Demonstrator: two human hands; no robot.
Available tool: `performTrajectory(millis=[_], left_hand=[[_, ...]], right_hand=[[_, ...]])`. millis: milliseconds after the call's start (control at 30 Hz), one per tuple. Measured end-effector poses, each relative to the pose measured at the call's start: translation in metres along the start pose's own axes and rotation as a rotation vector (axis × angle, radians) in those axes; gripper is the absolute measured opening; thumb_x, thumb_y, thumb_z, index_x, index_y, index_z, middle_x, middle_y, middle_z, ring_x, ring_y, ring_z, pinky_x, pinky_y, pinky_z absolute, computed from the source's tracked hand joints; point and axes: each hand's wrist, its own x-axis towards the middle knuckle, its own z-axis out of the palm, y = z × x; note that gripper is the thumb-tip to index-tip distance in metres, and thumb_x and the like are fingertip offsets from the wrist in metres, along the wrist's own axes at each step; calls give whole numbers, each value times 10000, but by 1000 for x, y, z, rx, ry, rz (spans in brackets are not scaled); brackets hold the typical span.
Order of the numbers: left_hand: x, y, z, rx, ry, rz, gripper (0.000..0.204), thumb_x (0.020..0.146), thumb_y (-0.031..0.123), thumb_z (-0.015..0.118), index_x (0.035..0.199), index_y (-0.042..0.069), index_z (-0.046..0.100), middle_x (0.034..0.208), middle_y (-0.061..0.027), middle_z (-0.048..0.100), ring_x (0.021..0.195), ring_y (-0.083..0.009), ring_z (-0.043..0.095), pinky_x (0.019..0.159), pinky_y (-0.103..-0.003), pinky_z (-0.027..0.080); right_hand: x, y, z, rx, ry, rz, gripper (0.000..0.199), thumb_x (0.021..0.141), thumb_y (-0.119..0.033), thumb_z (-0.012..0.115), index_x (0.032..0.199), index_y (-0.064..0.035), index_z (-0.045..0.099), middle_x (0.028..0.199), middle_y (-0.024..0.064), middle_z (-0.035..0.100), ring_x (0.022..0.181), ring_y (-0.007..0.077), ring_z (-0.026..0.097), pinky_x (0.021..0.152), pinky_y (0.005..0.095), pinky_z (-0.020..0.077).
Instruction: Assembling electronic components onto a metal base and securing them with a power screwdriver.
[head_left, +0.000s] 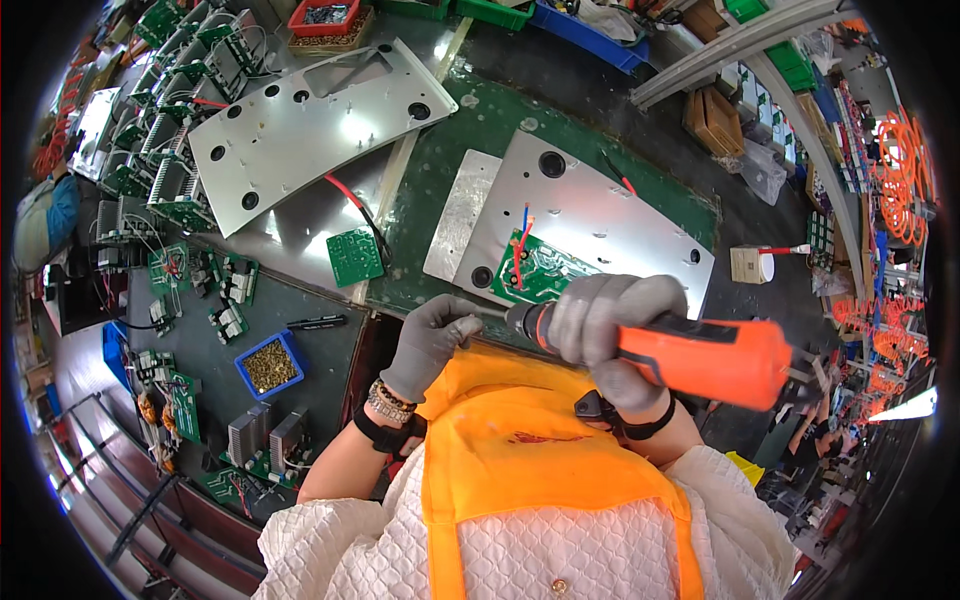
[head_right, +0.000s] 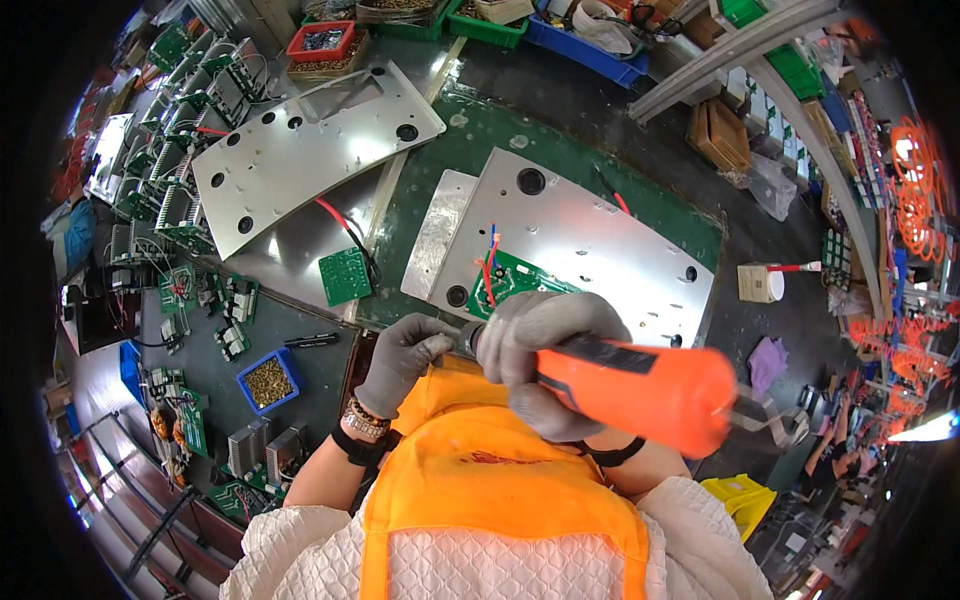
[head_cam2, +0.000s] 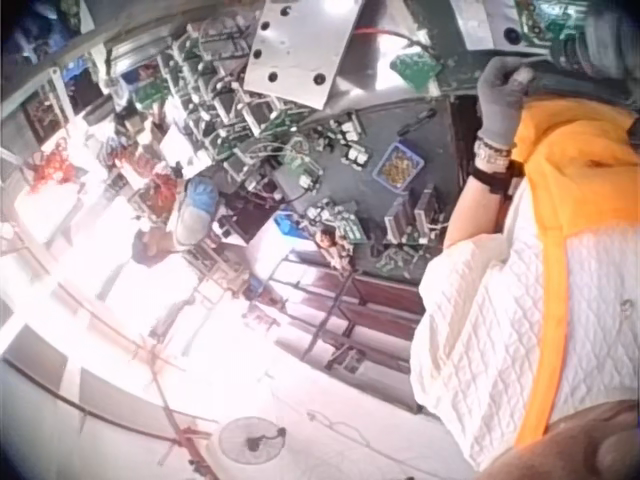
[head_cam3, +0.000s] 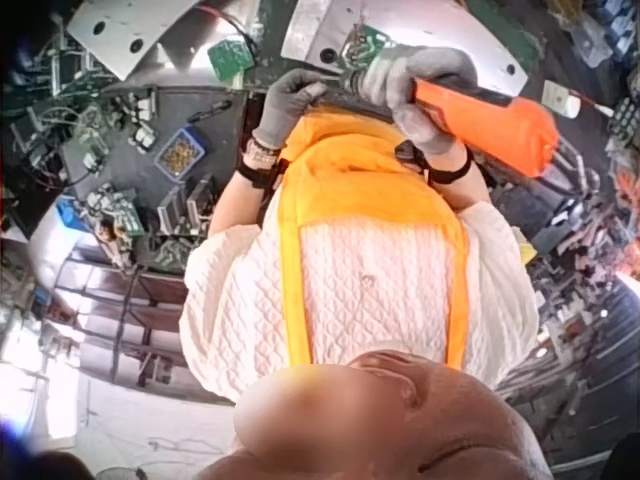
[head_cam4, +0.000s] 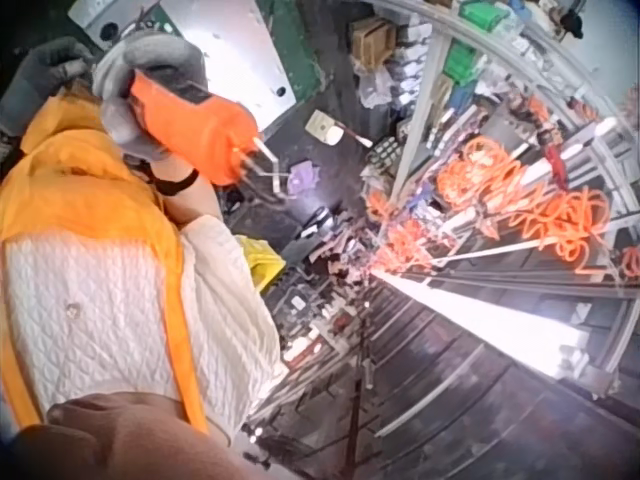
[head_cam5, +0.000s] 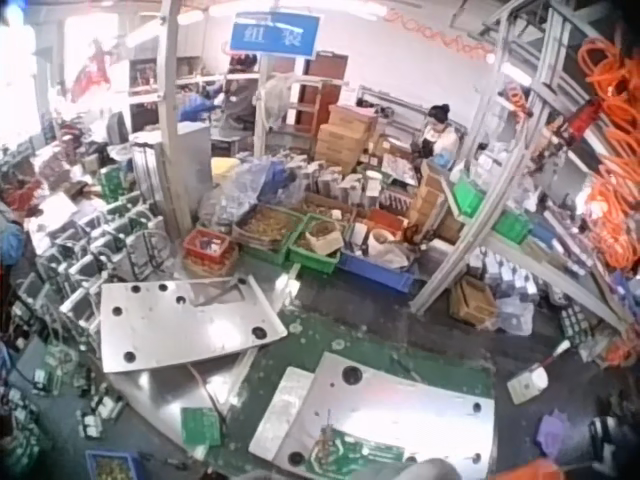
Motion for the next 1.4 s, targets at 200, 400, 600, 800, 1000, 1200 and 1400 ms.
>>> performTrajectory(millis=[200, 400, 600, 800, 1000, 1200, 1400], left_hand=[[4, -7, 4, 34, -91, 93, 161, 893, 100, 696, 1015, 15, 634, 852, 4, 619, 722, -58, 530, 657, -214, 450], [8, -3, 14, 24, -147, 114, 172, 897, 109, 696, 1024, 13, 631, 861, -3, 621, 724, -60, 533, 660, -211, 450], [10, 3, 22, 22, -185, 48, 158, 894, 101, 695, 1008, 8, 638, 855, -5, 623, 710, -66, 531, 652, -216, 450], [13, 8, 32, 252, -276, 9, 144, 871, 87, 707, 965, -8, 654, 829, -9, 622, 707, -76, 534, 647, -231, 452], [19, 5, 43, 798, -274, 549, 241, 808, 57, 756, 1019, -2, 655, 859, -20, 633, 787, -113, 585, 700, -273, 486], [22, 1, 37, 267, -347, 70, 326, 897, -8, 603, 1219, -20, 556, 1040, -83, 648, 938, -170, 629, 838, -304, 523], [19, 1, 35, -166, -282, -231, 256, 970, 3, 457, 1205, -53, 542, 1148, -149, 623, 1013, -224, 646, 935, -343, 539]], right_hand=[[-5, -13, -3, -13, 75, -53, 386, 772, -6, 594, 1133, -57, 469, 677, 36, 544, 600, 193, 562, 593, 355, 512], [-17, -26, -4, -56, 312, -75, 369, 780, -118, 724, 1088, -119, 521, 647, -8, 561, 542, 156, 557, 529, 305, 455], [-30, -35, -14, -33, 329, -102, 379, 779, -109, 726, 1106, -114, 534, 661, -8, 571, 550, 151, 563, 538, 304, 458], [-45, -42, -18, -22, 358, -86, 407, 778, -93, 714, 1143, -103, 534, 658, -8, 552, 544, 143, 540, 535, 306, 443], [-60, -42, -21, -42, 565, -44, 369, 794, -80, 647, 1137, -93, 511, 627, -15, 487, 517, 135, 464, 518, 312, 404], [-77, -36, -36, -258, 486, -16, 363, 778, 4, 571, 1117, -66, 465, 691, 34, 505, 626, 170, 509, 601, 332, 463], [-84, -29, -40, -230, 479, 11, 380, 780, 52, 546, 1133, -58, 458, 737, 47, 534, 664, 176, 529, 654, 342, 487]])
